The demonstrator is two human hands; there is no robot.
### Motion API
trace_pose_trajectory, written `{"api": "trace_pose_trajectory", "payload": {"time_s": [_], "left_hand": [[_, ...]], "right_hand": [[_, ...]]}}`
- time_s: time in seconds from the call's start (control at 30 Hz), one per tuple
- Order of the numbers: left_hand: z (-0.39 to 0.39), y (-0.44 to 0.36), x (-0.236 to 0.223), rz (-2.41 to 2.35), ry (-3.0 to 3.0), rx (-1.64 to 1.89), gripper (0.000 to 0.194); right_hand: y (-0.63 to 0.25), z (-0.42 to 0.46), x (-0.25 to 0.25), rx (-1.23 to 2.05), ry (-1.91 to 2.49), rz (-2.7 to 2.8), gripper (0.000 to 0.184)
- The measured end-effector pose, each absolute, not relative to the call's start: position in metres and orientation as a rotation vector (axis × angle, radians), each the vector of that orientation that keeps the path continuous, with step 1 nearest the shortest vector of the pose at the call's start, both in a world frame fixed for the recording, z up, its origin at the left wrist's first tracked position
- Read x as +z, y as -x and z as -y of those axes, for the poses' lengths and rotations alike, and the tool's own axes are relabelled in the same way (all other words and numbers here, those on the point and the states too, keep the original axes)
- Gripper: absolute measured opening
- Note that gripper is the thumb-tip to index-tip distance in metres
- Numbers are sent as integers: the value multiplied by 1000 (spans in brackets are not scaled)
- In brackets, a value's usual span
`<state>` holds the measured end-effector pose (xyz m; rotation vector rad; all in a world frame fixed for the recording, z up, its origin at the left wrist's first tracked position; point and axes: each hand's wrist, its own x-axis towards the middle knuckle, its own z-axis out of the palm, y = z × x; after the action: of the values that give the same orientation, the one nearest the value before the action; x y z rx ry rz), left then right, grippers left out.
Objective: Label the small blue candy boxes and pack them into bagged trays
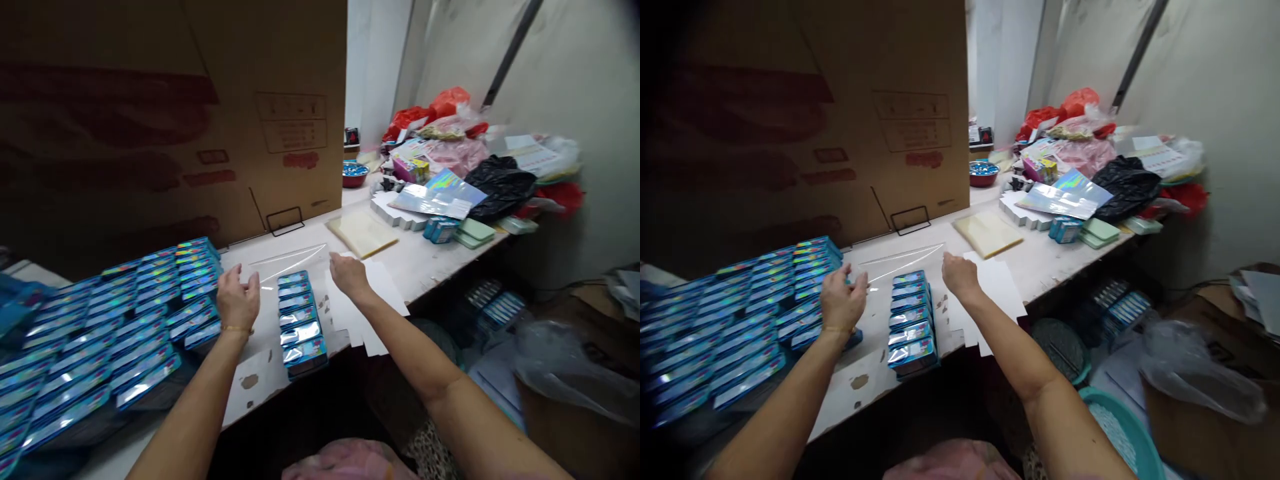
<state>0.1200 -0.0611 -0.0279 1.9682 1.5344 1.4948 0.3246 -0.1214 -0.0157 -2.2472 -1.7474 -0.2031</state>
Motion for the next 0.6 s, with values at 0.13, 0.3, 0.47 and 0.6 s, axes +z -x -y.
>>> {"api": "trace_pose_trajectory", "payload": {"time_s": [0.13,0.3,0.47,0.6], "left_hand": [[42,-133,10,-1199,-1348,1549,31],[38,-145,14,-896,-1096,1687,34],[-13,-152,-75,-1100,-598,1351,10],[-26,-148,-134,-1229,-792,1329,8]], "right_hand": [[-321,94,14,-227,1669,1520,41],[-314,59,-5,275,1199,1020,43],[-306,12,-75,899,1383,699,15],[-303,9,-113,966,1481,626,7]]}}
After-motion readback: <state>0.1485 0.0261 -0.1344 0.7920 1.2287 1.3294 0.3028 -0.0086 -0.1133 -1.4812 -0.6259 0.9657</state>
